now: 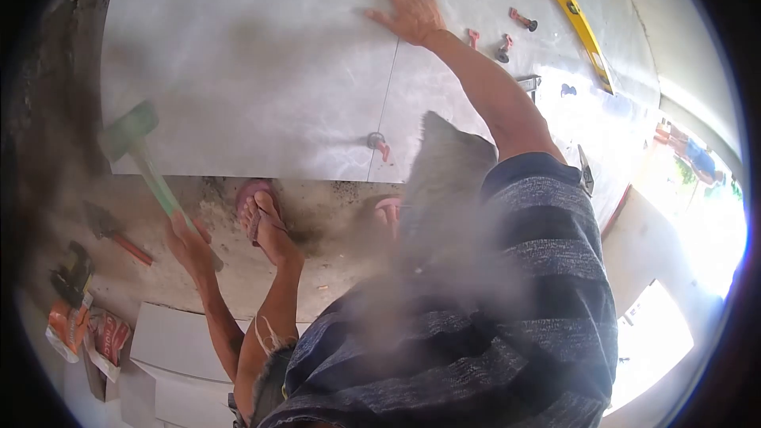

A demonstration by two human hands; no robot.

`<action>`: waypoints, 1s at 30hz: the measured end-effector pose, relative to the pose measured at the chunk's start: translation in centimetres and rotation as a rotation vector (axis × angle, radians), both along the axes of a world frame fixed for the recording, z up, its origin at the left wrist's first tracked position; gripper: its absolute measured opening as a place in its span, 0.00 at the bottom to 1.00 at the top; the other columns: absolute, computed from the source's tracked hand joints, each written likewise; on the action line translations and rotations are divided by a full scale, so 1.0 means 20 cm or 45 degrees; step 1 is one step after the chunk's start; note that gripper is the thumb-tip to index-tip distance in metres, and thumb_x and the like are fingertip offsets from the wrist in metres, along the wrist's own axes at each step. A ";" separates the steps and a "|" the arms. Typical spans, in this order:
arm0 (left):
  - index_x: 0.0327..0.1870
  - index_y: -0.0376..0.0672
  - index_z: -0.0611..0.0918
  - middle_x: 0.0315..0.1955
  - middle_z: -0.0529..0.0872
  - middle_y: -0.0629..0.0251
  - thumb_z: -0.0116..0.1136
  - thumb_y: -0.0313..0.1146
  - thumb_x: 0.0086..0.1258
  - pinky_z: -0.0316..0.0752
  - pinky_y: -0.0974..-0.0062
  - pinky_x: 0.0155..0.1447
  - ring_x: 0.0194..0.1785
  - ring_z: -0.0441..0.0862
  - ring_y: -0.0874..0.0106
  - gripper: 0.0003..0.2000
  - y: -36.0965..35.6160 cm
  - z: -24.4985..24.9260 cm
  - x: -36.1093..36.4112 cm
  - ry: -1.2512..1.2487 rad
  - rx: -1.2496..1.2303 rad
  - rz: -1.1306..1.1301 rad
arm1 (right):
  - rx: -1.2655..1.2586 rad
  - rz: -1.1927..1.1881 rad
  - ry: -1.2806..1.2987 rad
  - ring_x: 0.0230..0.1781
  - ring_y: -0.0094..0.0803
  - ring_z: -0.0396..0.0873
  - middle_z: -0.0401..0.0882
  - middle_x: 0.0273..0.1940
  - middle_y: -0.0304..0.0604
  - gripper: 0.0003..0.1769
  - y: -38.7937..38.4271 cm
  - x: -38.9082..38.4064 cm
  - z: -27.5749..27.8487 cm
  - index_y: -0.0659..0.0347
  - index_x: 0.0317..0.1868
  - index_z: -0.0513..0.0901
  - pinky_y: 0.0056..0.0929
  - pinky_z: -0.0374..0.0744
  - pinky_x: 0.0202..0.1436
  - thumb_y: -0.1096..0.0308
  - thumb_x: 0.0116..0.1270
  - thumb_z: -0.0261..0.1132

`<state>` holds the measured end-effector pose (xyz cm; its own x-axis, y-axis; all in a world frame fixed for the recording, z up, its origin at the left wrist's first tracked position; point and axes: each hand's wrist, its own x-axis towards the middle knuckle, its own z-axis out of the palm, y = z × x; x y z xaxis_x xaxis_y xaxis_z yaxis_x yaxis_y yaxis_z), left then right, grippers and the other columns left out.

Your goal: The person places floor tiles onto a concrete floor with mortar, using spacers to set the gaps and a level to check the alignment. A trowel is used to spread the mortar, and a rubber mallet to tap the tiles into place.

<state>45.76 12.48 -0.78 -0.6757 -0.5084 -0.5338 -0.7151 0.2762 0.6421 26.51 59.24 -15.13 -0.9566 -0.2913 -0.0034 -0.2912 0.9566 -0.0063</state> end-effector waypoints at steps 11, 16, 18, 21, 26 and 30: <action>0.34 0.41 0.71 0.16 0.69 0.71 0.42 0.45 0.77 0.60 0.79 0.24 0.19 0.65 0.80 0.16 -0.04 -0.04 0.36 0.029 -0.047 -0.003 | 0.166 0.378 -0.592 0.80 0.39 0.35 0.34 0.80 0.32 0.40 0.01 0.87 0.13 0.33 0.77 0.50 0.78 0.41 0.69 0.37 0.68 0.51; 0.34 0.41 0.71 0.18 0.70 0.71 0.42 0.44 0.77 0.61 0.80 0.24 0.19 0.66 0.80 0.16 -0.04 -0.04 0.43 -0.027 -0.006 0.081 | 0.248 0.489 -0.570 0.80 0.37 0.34 0.37 0.80 0.32 0.39 0.04 1.04 0.15 0.34 0.76 0.55 0.77 0.43 0.68 0.40 0.67 0.55; 0.32 0.41 0.69 0.17 0.70 0.68 0.41 0.46 0.77 0.64 0.77 0.25 0.19 0.67 0.78 0.17 -0.06 -0.06 0.47 -0.059 0.002 0.089 | -0.635 -0.141 -0.894 0.80 0.40 0.34 0.44 0.79 0.35 0.39 -0.01 1.18 0.11 0.35 0.75 0.57 0.75 0.42 0.70 0.40 0.66 0.57; 0.33 0.40 0.69 0.17 0.71 0.68 0.41 0.46 0.77 0.64 0.77 0.25 0.20 0.67 0.78 0.17 -0.09 -0.07 0.51 -0.062 0.021 0.094 | -0.742 -0.447 -0.922 0.80 0.44 0.33 0.45 0.78 0.41 0.43 -0.12 1.32 0.08 0.40 0.73 0.61 0.74 0.42 0.70 0.41 0.59 0.64; 0.34 0.40 0.70 0.17 0.70 0.69 0.40 0.43 0.77 0.64 0.77 0.25 0.20 0.66 0.78 0.16 -0.14 -0.07 0.60 -0.147 0.002 0.143 | -0.251 -0.292 -0.504 0.80 0.51 0.32 0.40 0.79 0.49 0.53 -0.30 1.50 0.06 0.47 0.71 0.66 0.76 0.45 0.67 0.43 0.45 0.78; 0.41 0.40 0.75 0.18 0.68 0.73 0.46 0.44 0.77 0.59 0.82 0.23 0.20 0.63 0.83 0.15 -0.19 -0.09 0.69 -0.109 0.050 0.222 | -0.462 -0.142 -0.221 0.79 0.54 0.29 0.35 0.79 0.50 0.60 -0.37 1.43 0.02 0.47 0.75 0.57 0.76 0.41 0.68 0.41 0.44 0.78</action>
